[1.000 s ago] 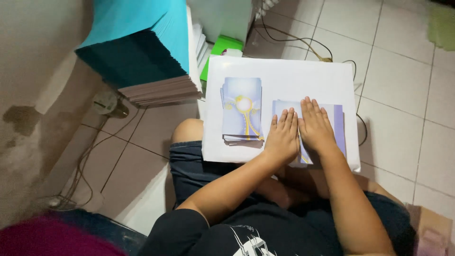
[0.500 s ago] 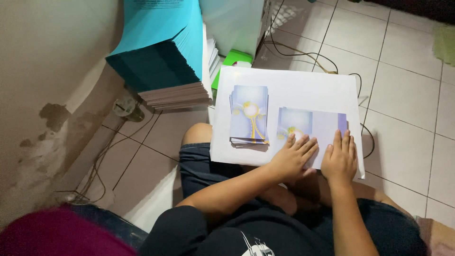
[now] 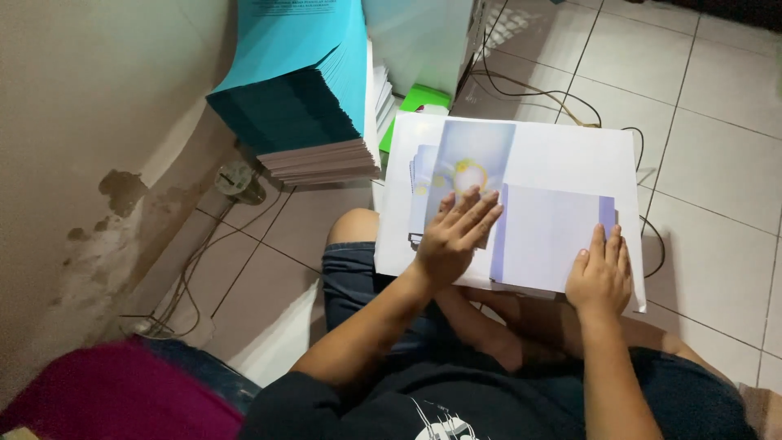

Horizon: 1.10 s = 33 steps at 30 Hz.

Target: The person sits on the floor and folds small printed sheets of paper in half by hand. They repeatedly pick up a sheet, fold it, and place it on a growing stack to the left.

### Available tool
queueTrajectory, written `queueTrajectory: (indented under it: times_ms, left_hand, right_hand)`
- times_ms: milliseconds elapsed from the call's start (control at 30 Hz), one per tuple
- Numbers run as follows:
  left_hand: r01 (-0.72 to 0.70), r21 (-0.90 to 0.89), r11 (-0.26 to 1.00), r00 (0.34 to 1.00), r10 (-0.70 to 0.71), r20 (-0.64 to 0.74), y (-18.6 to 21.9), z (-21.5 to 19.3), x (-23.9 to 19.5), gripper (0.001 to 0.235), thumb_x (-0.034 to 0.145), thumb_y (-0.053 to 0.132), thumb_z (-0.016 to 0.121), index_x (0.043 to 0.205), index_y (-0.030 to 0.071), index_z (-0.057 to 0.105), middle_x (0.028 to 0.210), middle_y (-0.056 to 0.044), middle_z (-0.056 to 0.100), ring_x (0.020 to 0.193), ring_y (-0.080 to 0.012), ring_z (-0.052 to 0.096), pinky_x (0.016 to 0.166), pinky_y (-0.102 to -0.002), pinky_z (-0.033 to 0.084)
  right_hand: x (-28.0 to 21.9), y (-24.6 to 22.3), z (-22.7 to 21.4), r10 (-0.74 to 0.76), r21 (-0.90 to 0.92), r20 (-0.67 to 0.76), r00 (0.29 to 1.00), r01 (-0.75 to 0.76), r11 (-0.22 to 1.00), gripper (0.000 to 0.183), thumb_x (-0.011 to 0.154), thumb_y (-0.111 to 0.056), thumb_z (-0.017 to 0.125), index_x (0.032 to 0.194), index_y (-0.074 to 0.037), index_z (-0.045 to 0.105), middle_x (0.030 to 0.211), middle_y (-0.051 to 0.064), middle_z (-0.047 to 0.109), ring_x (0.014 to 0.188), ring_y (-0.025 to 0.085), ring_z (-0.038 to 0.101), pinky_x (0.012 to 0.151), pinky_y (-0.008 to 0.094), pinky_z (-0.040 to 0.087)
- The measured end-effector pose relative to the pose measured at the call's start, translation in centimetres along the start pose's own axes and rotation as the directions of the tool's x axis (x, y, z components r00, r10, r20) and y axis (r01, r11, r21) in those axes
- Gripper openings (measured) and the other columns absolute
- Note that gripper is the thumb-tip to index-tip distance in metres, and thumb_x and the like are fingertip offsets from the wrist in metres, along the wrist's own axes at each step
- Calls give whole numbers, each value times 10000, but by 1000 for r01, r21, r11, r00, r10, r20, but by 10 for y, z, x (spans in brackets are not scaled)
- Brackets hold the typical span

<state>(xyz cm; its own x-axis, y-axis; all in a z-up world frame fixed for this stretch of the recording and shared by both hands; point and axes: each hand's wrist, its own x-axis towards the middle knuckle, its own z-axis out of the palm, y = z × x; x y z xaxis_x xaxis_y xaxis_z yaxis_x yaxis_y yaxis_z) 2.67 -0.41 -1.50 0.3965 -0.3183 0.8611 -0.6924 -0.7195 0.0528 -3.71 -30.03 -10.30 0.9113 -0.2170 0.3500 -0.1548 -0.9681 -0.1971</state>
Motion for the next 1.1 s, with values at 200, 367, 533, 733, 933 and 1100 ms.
queueTrajectory:
  times_ms: [200, 367, 533, 733, 933, 1100]
  left_hand:
    - [159, -43, 986, 866, -119, 486, -41, 36, -65, 484, 902, 192, 671, 1382, 183, 615, 1450, -99, 600, 1365, -344, 549, 1131, -613, 361]
    - [203, -163, 966, 884, -109, 455, -20, 19, -39, 553, 873, 433, 620, 1344, 145, 640, 1469, -153, 573, 1396, -386, 507, 1163, -672, 234]
    - [69, -279, 958, 959, 14, 283, 44, 81, -28, 483, 853, 221, 629, 1332, 160, 630, 1453, -112, 600, 1357, -324, 586, 1181, -567, 346]
    - [197, -206, 958, 872, -75, 484, 98, 92, -20, 581, 869, 318, 666, 1376, 42, 596, 1508, -240, 521, 1460, -438, 456, 1173, -612, 365]
    - [296, -206, 933, 770, -106, 629, 97, 80, -13, 617, 979, 349, 418, 1455, -36, 497, 1525, -287, 473, 1471, -412, 432, 1214, -569, 299]
    - [259, -183, 948, 741, -73, 667, 89, 87, -17, 668, 973, 431, 434, 1520, 48, 455, 1572, -210, 460, 1500, -358, 419, 1232, -538, 304]
  right_hand:
    - [2, -11, -16, 44, 19, 84, 995, -46, 999, 591, 1054, -261, 383, 1603, -48, 437, 1648, 255, 363, 1463, 451, 393, 1151, 572, 350]
    - [0, -13, -19, 80, 21, 112, 991, -82, 996, 595, 1056, -279, 364, 1611, -72, 426, 1663, 231, 343, 1470, 438, 382, 1147, 571, 346]
    - [1, -10, -10, 39, 10, 40, 998, -39, 999, 586, 1059, -278, 376, 1598, -65, 465, 1643, 232, 382, 1439, 436, 431, 1126, 548, 371]
    - [1, -14, -18, 44, 10, 12, 999, -44, 999, 579, 1044, -259, 393, 1584, -65, 469, 1618, 230, 404, 1413, 438, 445, 1120, 540, 381]
    - [3, -9, -17, 151, 117, 104, 983, -163, 980, 623, 1013, -263, 422, 1588, -26, 391, 1645, 235, 330, 1470, 440, 361, 1196, 533, 297]
    - [-5, 25, 7, 264, 97, 118, 957, -276, 956, 715, 1023, -409, 506, 1548, 68, 418, 1599, 295, 379, 1486, 462, 326, 1193, 568, 271]
